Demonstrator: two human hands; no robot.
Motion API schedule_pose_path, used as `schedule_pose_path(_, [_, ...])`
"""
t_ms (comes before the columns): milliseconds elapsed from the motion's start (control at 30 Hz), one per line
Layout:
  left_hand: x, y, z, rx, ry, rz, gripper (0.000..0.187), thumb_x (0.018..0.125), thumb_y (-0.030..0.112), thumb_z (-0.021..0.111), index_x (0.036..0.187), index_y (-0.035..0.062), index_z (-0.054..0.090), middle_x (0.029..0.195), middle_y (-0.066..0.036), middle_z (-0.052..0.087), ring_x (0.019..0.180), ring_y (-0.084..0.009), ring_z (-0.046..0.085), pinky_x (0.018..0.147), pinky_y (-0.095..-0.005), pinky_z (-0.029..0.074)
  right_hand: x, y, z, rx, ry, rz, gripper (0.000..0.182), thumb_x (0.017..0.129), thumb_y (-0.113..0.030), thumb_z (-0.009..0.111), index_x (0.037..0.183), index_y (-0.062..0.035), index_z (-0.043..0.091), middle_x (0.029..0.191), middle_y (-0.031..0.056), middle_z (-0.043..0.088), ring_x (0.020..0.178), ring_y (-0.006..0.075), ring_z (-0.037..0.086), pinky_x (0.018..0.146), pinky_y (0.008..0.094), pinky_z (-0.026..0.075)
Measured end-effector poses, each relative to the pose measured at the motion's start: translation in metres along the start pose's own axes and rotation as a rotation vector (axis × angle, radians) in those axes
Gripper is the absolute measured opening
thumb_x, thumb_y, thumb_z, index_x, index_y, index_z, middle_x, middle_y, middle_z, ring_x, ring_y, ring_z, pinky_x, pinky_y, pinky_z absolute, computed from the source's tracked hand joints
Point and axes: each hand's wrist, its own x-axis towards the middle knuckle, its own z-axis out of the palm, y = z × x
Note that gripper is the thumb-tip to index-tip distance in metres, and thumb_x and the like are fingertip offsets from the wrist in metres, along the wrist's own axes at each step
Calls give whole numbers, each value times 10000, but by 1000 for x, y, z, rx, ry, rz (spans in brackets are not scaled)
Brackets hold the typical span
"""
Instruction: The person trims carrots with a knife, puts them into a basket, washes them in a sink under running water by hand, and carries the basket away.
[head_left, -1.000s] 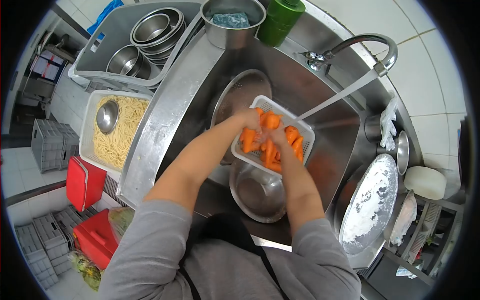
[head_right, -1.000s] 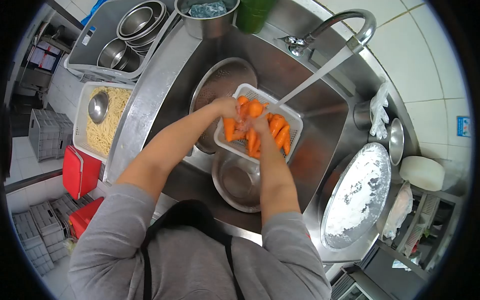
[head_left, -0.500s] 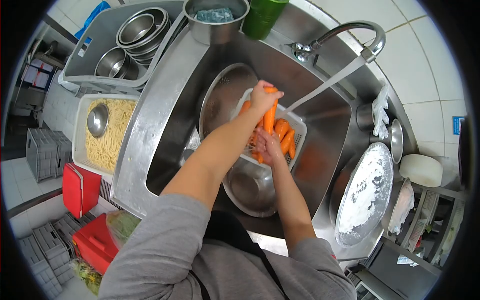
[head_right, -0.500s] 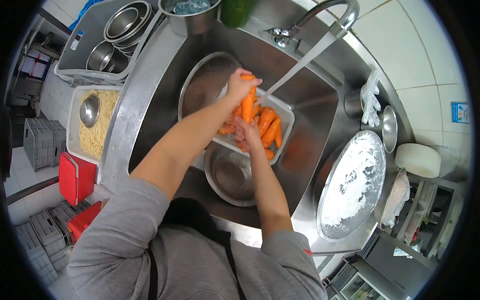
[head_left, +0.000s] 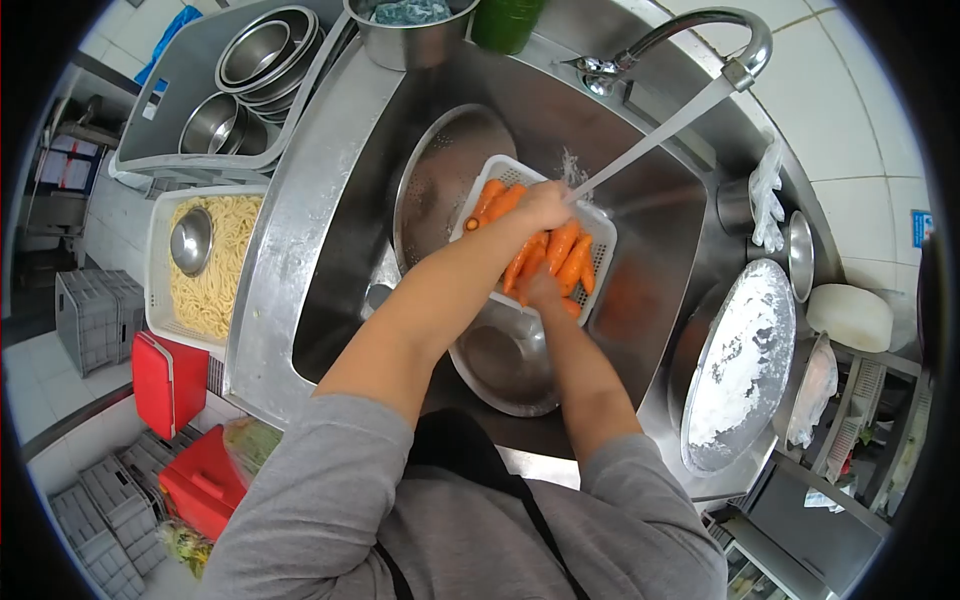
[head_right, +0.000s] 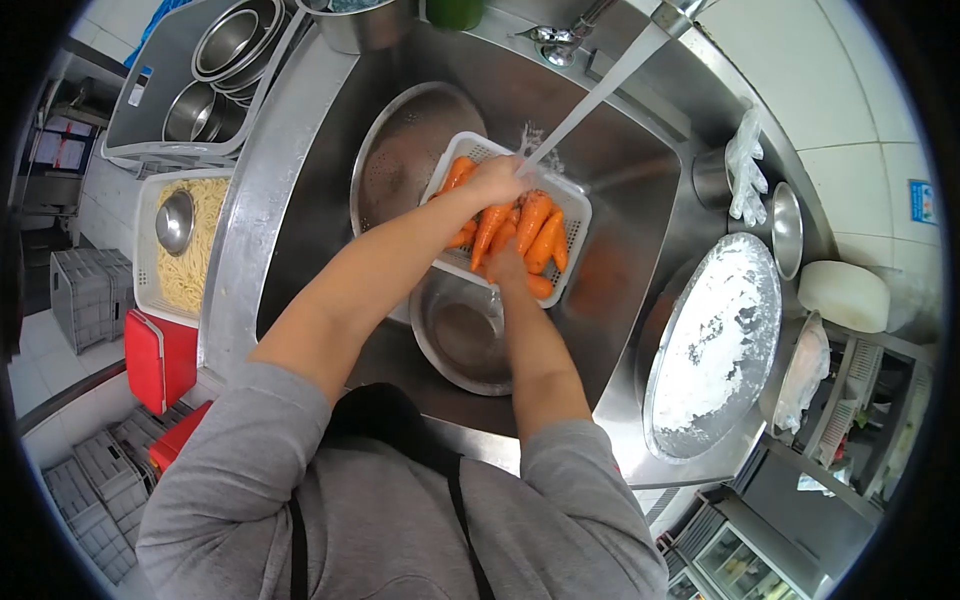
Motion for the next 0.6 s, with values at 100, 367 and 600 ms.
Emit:
schedule_pose_path(100, [9,-16,7,-138,-38,-30,339,726,293,567,959,47,581,874,-168,607,837,-236,587,771,-334,447,-14,-16,0,264,98,156,380,797,-288,519,1034,5,469,905,164,547,831,248,553,699,328,439])
schedule_pose_path(367, [-17,-8,-5,-414,-152,-416,409,806,422,464,993,65,538,884,-98,591,786,-221,572,664,-379,461,-23,-75,-169,1144,142,144,266,836,-240,433,696,-30,518,485,45,443,337,160,399,311,282,308])
schedule_pose_path(600, [5,-19,1,-875,-4,-381,309,815,343,467,975,81,505,857,-54,527,723,-172,516,618,-348,453,7,-85,-182,1482,-15,-1,202,829,-200,446,812,-22,539,677,95,567,583,186,558,516,319,453])
